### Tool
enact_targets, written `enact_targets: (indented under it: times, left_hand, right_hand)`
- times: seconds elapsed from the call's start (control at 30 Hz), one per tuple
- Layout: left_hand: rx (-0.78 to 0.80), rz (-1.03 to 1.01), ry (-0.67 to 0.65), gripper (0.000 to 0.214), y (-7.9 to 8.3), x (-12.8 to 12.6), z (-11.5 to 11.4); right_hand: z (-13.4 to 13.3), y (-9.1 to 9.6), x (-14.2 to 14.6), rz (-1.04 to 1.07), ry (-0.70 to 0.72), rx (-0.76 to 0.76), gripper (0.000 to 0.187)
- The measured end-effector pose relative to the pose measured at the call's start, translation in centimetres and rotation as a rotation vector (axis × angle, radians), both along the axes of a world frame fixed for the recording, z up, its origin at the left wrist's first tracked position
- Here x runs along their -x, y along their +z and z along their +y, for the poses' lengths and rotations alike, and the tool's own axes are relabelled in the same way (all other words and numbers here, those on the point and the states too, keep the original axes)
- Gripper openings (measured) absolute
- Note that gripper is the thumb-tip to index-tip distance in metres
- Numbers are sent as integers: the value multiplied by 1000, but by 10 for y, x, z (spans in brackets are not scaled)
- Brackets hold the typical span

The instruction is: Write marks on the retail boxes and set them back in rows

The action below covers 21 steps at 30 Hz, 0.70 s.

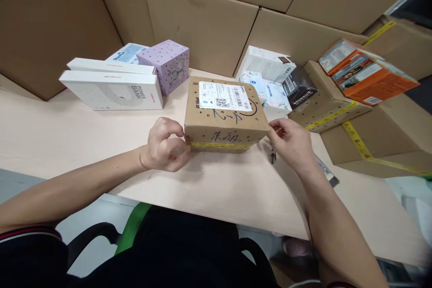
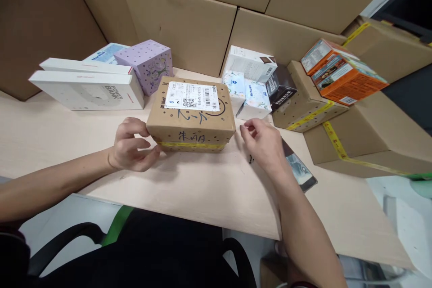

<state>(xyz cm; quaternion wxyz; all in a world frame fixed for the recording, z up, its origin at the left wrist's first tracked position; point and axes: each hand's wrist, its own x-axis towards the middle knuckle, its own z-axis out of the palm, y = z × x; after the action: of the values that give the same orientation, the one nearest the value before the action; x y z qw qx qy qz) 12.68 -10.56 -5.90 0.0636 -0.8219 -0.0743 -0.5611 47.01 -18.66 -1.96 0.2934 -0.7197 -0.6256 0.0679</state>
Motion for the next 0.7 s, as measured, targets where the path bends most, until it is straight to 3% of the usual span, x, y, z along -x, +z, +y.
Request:
enact_targets:
  times: [0.1, 0.17, 0.23, 0.3, 0.43, 0.5, 0.6, 0.7]
  left_hand:
    - [-171, 58, 33, 29, 15, -1, -5]
    - [-273, 172, 41, 24, 29, -6, -16]
    - [-441, 300, 31, 10, 44, -16, -31]
    - [-543, 350, 56, 8, 56, -30, -48]
    - [-465, 325, 140, 14, 64, -62, -69]
    - [-423, 285, 202, 10, 61, -74, -69]
    - [-315, 278, 288, 10, 51, -86, -61]
    - [-325, 300, 360, 14, 40, -89, -50]
  right_hand:
    - [-3, 5, -14, -386, -113, 323, 41]
    - [-1, 1, -19, -440, -100, 517, 44]
    - [2, -7, -22, -379, -29, 562, 38]
    - [5, -15, -23, -280, 35, 514, 31]
    - [12, -23, -27, -135, 65, 418, 23]
    - [14, -20, -27, 146, 45, 299, 19]
    - [13, -8, -26, 790, 71, 77, 16]
    - [8, 6, -19, 1077, 176, -94, 32]
